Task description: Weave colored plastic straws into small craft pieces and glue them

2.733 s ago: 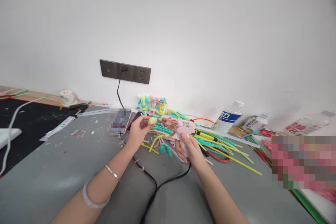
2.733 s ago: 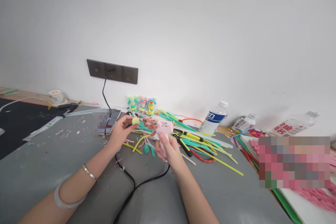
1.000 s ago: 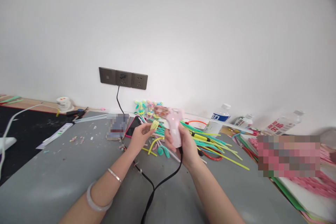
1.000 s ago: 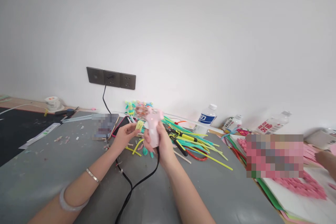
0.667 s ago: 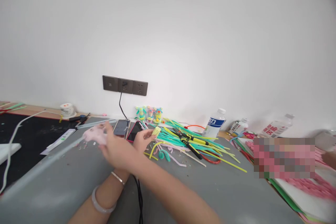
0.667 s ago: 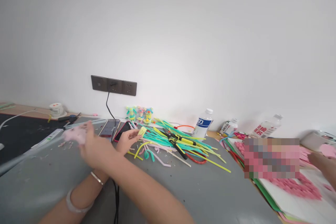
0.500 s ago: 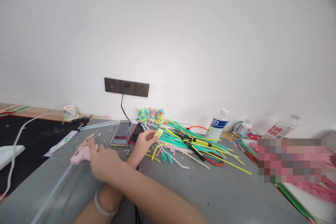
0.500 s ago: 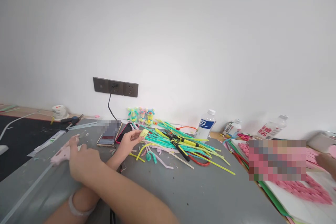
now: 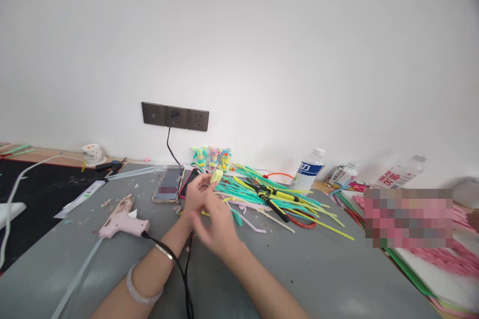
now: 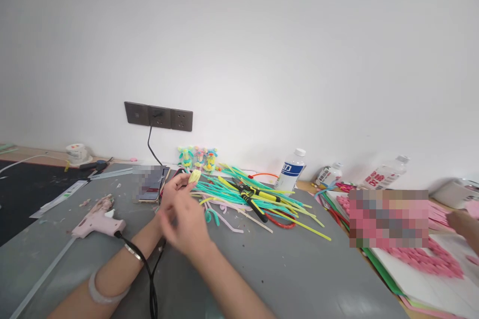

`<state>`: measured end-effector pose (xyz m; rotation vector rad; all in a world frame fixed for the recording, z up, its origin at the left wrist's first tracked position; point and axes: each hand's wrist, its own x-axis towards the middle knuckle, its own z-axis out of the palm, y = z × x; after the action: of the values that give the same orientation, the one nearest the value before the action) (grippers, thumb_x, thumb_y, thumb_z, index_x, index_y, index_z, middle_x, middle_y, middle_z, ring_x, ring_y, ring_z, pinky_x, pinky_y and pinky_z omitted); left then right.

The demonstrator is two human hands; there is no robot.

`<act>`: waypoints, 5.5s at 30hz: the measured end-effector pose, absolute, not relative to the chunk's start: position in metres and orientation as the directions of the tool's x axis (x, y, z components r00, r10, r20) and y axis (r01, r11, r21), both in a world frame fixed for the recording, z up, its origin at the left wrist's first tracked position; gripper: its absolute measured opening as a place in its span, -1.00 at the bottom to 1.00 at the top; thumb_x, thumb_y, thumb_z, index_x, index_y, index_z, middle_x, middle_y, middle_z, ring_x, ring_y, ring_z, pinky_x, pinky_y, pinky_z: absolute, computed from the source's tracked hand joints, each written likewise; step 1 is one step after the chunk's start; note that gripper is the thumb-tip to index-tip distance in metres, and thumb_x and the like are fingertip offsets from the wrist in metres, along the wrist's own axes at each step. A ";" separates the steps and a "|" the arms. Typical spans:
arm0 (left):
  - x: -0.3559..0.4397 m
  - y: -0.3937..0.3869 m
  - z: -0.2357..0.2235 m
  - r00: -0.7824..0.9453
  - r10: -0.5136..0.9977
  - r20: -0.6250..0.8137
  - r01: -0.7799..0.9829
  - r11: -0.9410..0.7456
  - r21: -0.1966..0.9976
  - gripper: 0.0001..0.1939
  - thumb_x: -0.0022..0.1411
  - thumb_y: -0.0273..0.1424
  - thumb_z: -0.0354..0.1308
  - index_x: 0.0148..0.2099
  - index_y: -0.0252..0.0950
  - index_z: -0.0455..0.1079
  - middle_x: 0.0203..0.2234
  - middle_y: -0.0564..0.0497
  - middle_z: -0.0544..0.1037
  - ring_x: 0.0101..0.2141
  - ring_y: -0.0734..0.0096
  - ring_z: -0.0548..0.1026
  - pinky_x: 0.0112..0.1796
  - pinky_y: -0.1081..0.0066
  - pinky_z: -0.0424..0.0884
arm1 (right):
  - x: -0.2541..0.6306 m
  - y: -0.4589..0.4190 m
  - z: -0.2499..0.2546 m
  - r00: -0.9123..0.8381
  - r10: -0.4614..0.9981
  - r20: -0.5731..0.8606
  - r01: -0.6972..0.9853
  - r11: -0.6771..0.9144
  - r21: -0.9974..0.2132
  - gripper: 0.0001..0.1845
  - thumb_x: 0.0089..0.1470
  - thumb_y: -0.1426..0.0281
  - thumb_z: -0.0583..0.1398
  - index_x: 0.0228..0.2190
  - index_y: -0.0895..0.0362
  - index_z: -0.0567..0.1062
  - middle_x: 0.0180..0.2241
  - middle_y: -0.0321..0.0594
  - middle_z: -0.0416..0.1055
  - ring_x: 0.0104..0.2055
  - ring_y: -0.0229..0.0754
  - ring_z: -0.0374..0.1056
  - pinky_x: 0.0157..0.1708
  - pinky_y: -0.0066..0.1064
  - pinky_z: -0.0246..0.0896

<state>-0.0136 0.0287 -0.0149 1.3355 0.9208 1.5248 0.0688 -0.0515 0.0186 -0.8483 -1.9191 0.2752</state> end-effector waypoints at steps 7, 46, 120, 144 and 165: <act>-0.014 0.019 -0.005 -0.162 0.887 0.432 -0.078 -0.448 0.891 -0.76 0.07 -0.28 0.27 -0.24 -0.31 0.42 -0.37 -0.04 0.57 -0.31 0.32 0.53 -0.33 0.44 0.42 | 0.125 -0.010 0.003 0.101 0.902 0.420 0.120 0.408 -0.905 -0.77 0.05 0.23 0.23 -0.31 0.11 0.38 -0.52 -0.38 0.19 -0.55 -0.30 0.09 -0.56 -0.45 0.04; -0.005 0.001 0.008 0.133 0.857 0.498 0.078 -0.510 0.857 -0.61 0.22 -0.15 0.09 -0.55 -0.27 0.19 -0.60 0.10 0.24 -0.50 0.45 0.26 -0.44 0.49 0.25 | 0.131 -0.004 0.000 0.070 0.969 0.238 -0.310 0.248 -0.918 -0.73 -0.02 0.17 0.25 -0.42 0.11 0.39 -0.62 -0.44 0.16 -0.56 -0.30 0.06 -0.48 -0.45 0.01; -0.008 0.005 0.005 0.171 0.952 0.256 -0.242 -0.211 0.947 -0.67 0.19 -0.12 0.16 -0.35 -0.31 0.43 -0.65 0.09 0.45 -0.60 0.52 0.40 -0.49 0.51 0.35 | 0.139 -0.003 0.004 0.030 0.979 0.200 -0.253 0.201 -0.946 -0.71 -0.09 0.16 0.29 -0.43 0.09 0.41 -0.58 -0.40 0.28 -0.57 -0.31 0.15 -0.51 -0.45 0.07; -0.014 0.012 0.004 0.016 0.874 0.486 0.078 -0.485 0.871 -0.76 0.07 -0.34 0.29 -0.16 -0.23 0.57 -0.49 0.05 0.37 -0.50 0.46 0.28 -0.47 0.49 0.19 | 0.142 -0.007 0.008 -0.169 0.977 0.133 -0.332 0.070 -0.941 -0.75 -0.09 0.18 0.27 -0.54 0.10 0.42 -0.58 -0.37 0.24 -0.54 -0.28 0.15 -0.46 -0.44 0.10; -0.021 0.018 0.007 -0.129 0.914 0.385 -0.020 -0.390 0.920 -0.77 0.08 -0.24 0.26 -0.47 -0.28 0.39 -0.64 0.13 0.31 -0.57 0.49 0.22 -0.51 0.52 0.15 | 0.152 0.002 0.007 0.217 0.966 0.143 -0.392 0.220 -0.893 -0.71 -0.16 0.16 0.32 -0.50 0.07 0.40 -0.57 -0.34 0.32 -0.53 -0.25 0.21 -0.48 -0.40 0.13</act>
<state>-0.0208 0.0178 0.0074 1.4010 1.0499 1.6159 0.1518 0.0022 0.0067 -0.8473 -0.8517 1.1150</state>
